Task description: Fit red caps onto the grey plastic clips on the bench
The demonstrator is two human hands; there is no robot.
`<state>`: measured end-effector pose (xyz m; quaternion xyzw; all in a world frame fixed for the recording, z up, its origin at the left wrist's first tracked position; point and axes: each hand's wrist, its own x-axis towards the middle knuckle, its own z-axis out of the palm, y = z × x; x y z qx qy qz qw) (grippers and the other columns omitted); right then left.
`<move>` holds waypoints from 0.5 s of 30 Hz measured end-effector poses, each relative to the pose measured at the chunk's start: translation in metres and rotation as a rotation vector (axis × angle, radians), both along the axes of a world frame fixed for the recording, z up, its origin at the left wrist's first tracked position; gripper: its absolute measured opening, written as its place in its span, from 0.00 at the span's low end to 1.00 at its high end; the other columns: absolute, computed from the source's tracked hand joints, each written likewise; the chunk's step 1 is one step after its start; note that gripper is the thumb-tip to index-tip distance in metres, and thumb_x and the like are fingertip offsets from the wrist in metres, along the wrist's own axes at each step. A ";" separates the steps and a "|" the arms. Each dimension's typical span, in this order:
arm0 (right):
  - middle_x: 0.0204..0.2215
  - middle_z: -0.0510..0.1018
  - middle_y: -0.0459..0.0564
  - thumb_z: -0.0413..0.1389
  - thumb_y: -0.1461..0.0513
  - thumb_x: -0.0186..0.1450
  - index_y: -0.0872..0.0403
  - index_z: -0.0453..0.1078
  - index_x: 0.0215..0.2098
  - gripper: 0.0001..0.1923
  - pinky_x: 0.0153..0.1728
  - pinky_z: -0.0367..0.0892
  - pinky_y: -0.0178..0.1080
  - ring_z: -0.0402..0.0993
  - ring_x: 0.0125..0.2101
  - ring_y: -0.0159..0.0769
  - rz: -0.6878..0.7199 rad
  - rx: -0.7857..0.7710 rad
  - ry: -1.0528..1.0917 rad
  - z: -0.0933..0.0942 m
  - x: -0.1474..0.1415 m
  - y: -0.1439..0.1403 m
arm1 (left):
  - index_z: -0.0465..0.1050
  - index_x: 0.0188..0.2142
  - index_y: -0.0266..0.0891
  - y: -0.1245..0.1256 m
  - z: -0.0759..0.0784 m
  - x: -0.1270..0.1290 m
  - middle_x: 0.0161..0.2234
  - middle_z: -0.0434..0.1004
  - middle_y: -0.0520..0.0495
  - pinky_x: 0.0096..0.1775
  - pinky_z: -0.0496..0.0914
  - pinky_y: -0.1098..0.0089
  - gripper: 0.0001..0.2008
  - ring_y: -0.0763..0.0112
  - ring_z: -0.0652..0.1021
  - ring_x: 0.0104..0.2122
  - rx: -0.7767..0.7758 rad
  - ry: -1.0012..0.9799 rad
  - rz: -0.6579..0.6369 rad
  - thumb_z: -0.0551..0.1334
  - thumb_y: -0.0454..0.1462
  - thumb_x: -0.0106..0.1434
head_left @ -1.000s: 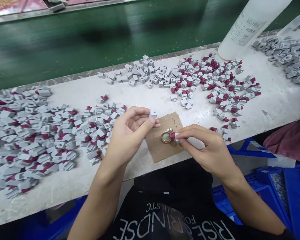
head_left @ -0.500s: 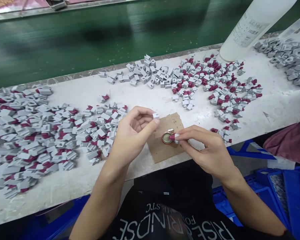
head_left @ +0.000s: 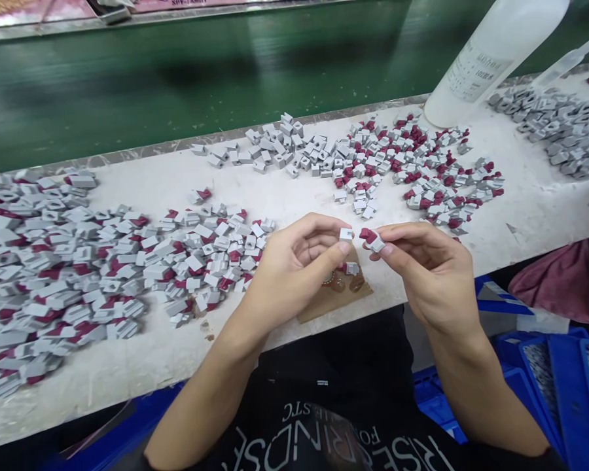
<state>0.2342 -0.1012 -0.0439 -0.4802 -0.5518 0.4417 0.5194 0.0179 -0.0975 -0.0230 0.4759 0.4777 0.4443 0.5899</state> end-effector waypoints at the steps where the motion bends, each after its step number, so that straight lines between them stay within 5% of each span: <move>1: 0.44 0.92 0.48 0.73 0.60 0.73 0.45 0.87 0.45 0.03 0.45 0.89 0.45 0.91 0.44 0.44 0.006 -0.001 0.008 0.000 0.000 -0.001 | 0.84 0.48 0.41 0.000 0.000 0.001 0.44 0.90 0.44 0.46 0.87 0.64 0.10 0.61 0.90 0.43 -0.007 -0.001 -0.008 0.76 0.40 0.71; 15: 0.42 0.93 0.49 0.75 0.60 0.71 0.45 0.90 0.46 0.06 0.44 0.90 0.44 0.92 0.42 0.43 0.077 -0.042 -0.015 0.008 -0.001 -0.003 | 0.86 0.49 0.41 -0.001 -0.002 0.004 0.46 0.92 0.43 0.49 0.87 0.63 0.07 0.60 0.91 0.45 0.007 -0.007 -0.084 0.75 0.37 0.72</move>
